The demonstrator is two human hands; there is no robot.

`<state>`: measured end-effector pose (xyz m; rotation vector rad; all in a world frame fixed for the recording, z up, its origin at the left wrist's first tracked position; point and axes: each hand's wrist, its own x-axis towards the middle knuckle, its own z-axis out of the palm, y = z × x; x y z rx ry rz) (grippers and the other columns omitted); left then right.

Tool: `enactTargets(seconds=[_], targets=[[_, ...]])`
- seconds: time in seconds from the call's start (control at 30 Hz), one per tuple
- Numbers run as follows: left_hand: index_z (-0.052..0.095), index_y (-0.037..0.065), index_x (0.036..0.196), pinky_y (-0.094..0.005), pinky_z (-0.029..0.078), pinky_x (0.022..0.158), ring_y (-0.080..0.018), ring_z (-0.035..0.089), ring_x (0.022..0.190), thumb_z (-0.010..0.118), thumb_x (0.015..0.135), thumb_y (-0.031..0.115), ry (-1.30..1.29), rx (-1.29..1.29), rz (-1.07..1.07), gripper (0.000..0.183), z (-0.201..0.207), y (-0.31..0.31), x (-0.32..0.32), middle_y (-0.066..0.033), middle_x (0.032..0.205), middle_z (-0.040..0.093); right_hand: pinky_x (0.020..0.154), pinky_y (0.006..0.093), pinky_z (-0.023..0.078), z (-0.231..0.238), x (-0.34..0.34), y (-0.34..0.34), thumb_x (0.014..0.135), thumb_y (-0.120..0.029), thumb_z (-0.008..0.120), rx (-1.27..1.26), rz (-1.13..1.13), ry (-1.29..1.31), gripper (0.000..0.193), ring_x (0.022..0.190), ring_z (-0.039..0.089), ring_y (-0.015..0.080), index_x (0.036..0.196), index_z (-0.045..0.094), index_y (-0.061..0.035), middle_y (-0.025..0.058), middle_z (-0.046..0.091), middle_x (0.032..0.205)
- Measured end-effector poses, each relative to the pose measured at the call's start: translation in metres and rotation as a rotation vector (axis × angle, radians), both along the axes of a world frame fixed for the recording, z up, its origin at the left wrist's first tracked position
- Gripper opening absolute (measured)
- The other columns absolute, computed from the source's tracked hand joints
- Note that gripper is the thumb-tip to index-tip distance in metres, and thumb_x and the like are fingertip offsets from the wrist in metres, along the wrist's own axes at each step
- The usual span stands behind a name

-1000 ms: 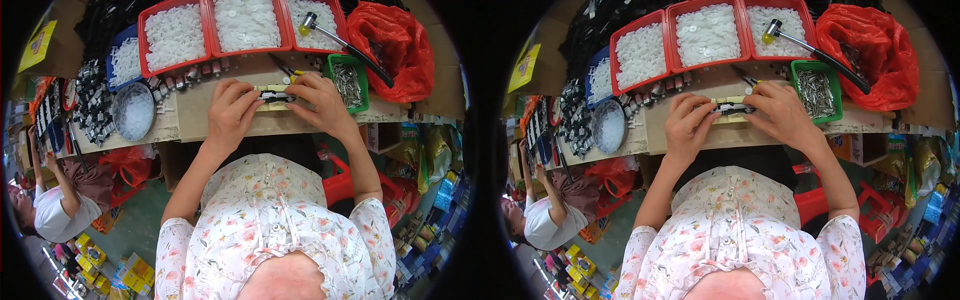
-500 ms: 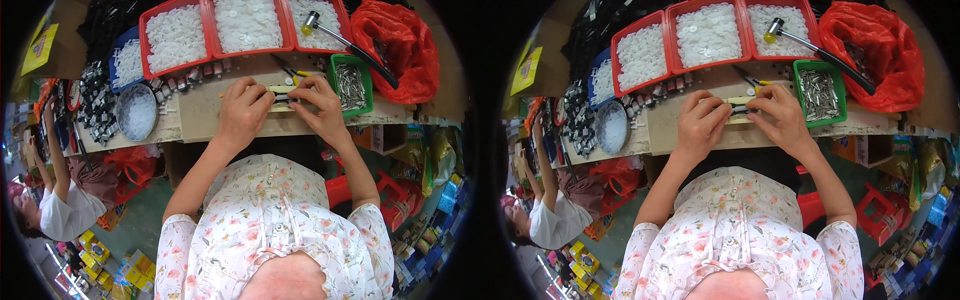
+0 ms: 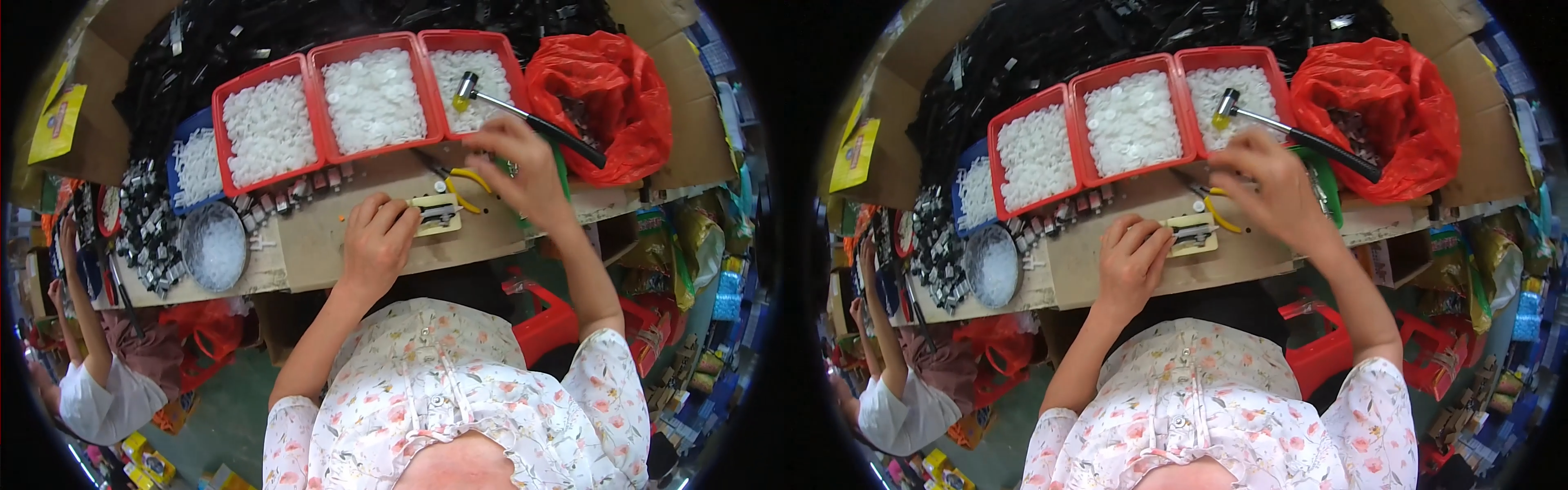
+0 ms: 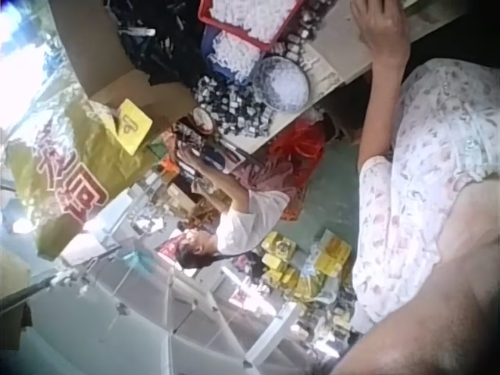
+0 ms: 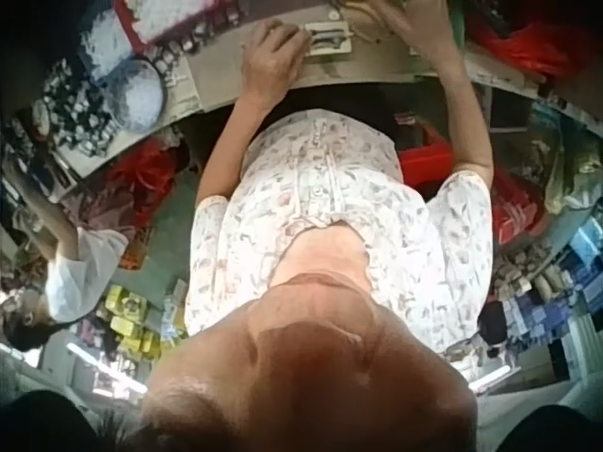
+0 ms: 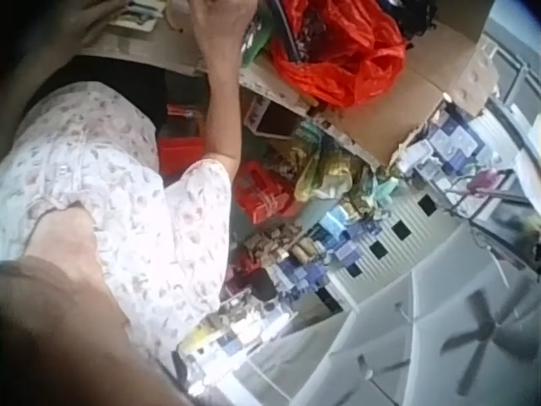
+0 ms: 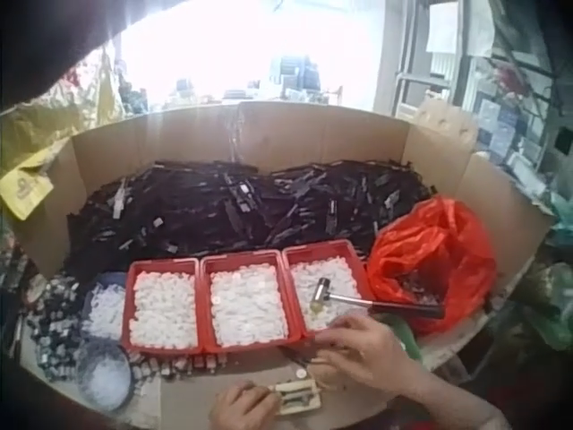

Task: The worker is assembling small plastic and metal components using a mounting jig, pliers, and a small hammer at a factory workbench.

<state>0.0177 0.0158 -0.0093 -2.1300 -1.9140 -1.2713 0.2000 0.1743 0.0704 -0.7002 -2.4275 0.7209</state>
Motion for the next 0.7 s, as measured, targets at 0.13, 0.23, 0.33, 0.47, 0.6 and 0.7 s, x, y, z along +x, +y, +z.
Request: enactTargets(seconds=[0.13,0.23,0.33,0.47,0.6,0.7], targets=[[0.071,0.005,0.096,-0.0402,0.046,0.081,-0.0285,0.060,0.096,0.077,0.078,0.007,-0.017,-0.006,-0.009,0.019,0.004,0.000,0.000,-0.0061,0.096,0.067,0.081,0.0399,0.052,-0.006,-0.012,0.110,0.086,-0.004,0.068,0.417,-0.087,-0.090,0.023,0.098,0.064,0.0323,0.109,0.068,-0.0034,0.0139,0.061,0.104],[0.071,0.004,0.096,-0.0403,0.047,0.082,-0.0290,0.060,0.096,0.077,0.078,0.006,-0.042,-0.017,-0.011,0.019,0.008,0.001,0.001,-0.0073,0.096,0.067,0.082,0.0445,0.051,-0.016,-0.020,0.186,0.084,-0.003,0.067,0.599,-0.224,-0.276,0.027,0.101,0.062,0.0335,0.111,0.067,-0.0049,0.0137,0.061,0.103],[0.071,0.003,0.096,-0.0406,0.048,0.082,-0.0301,0.060,0.095,0.078,0.077,0.005,-0.065,-0.011,-0.009,0.020,0.009,0.005,0.001,-0.0086,0.095,0.066,0.081,0.0466,0.051,-0.026,-0.023,0.234,0.086,-0.001,0.058,0.761,-0.364,-0.446,0.028,0.110,0.059,0.0305,0.111,0.069,-0.0094,0.0103,0.061,0.112],[0.072,0.002,0.095,-0.0403,0.050,0.080,-0.0310,0.060,0.094,0.078,0.077,0.003,-0.064,0.001,-0.006,0.019,0.013,0.007,-0.001,-0.0094,0.094,0.067,0.077,0.0443,0.050,-0.029,-0.019,0.254,0.085,-0.004,0.060,0.909,-0.332,-0.505,0.023,0.112,0.059,0.0260,0.105,0.069,-0.0113,0.0080,0.061,0.114],[0.072,0.001,0.095,-0.0390,0.050,0.080,-0.0307,0.061,0.093,0.078,0.077,0.002,-0.100,0.034,0.025,0.019,0.019,0.008,-0.007,-0.0098,0.093,0.068,0.083,0.0447,0.046,0.017,-0.029,0.205,0.077,-0.013,0.066,0.898,-0.343,-0.509,0.017,0.107,0.055,0.0275,0.095,0.067,-0.0117,0.0095,0.059,0.102],[0.071,0.002,0.093,-0.0402,0.050,0.078,-0.0317,0.060,0.092,0.077,0.076,0.000,-0.149,0.049,0.031,0.018,0.025,0.013,-0.006,-0.0093,0.092,0.067,0.081,0.0429,0.046,0.013,-0.021,0.200,0.080,-0.013,0.064,0.999,-0.403,-0.478,0.011,0.103,0.057,0.0274,0.090,0.067,-0.0114,0.0094,0.060,0.098]])
